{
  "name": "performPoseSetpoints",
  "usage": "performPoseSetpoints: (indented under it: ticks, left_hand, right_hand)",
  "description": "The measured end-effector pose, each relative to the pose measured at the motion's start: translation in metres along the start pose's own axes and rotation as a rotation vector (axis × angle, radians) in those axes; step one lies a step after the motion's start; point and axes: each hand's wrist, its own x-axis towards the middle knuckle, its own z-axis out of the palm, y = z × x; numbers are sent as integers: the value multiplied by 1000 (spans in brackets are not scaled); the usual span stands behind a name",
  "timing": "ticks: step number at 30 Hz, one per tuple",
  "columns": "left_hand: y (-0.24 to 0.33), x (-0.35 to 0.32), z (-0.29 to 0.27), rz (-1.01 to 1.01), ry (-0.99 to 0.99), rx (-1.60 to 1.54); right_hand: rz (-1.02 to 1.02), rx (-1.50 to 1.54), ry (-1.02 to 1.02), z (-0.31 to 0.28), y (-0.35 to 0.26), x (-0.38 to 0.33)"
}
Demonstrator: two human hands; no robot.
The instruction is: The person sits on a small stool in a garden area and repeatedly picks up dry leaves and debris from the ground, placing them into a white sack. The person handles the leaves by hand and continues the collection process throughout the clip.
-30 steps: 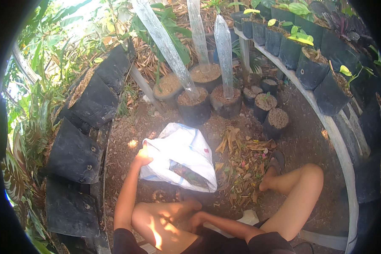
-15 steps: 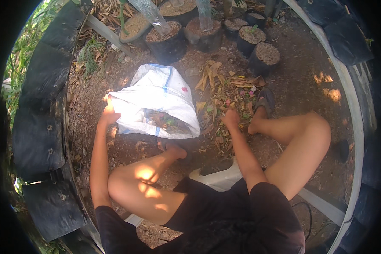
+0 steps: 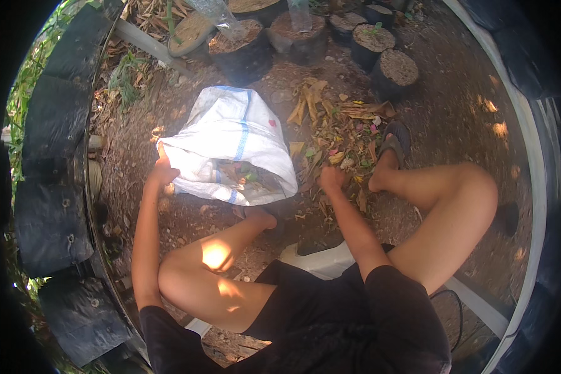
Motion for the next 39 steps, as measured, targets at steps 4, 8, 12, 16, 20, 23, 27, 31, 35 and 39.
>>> performPoseSetpoints:
  ticks: [4,8,12,16,20,23,27,31,35,39]
  left_hand:
    - [4,-5,-5,42,23,10]
    - [9,-9,-14,2,-42,-37]
    - [11,-12,-18,29,-68,-40]
    - [12,-13,-20,18,-96,-76]
    - [14,-11,-21,58,-66,-84]
    - [17,-9,-20,96,-72,-126]
    - [17,-11,-19,114,-84,-70]
    - [14,-21,-25,100,-106,-118]
    - [16,-31,-31,24,-154,-103]
    - [15,-35,-30,-17,-182,-86]
  right_hand:
    - [64,14,-251,-3,-9,-7]
    - [30,-34,-18,8,-14,-16]
    - [-237,-77,212,15,-7,-16]
    - [-289,-269,-38,15,8,-18]
    - [-261,-287,-85,27,12,-44]
    - [-193,-23,15,30,9,-60]
    - [100,425,-76,15,22,-55]
    - [291,365,-89,3,53,-46]
    - [267,286,-111,6,63,-35]
    - [127,291,-117,17,52,-35]
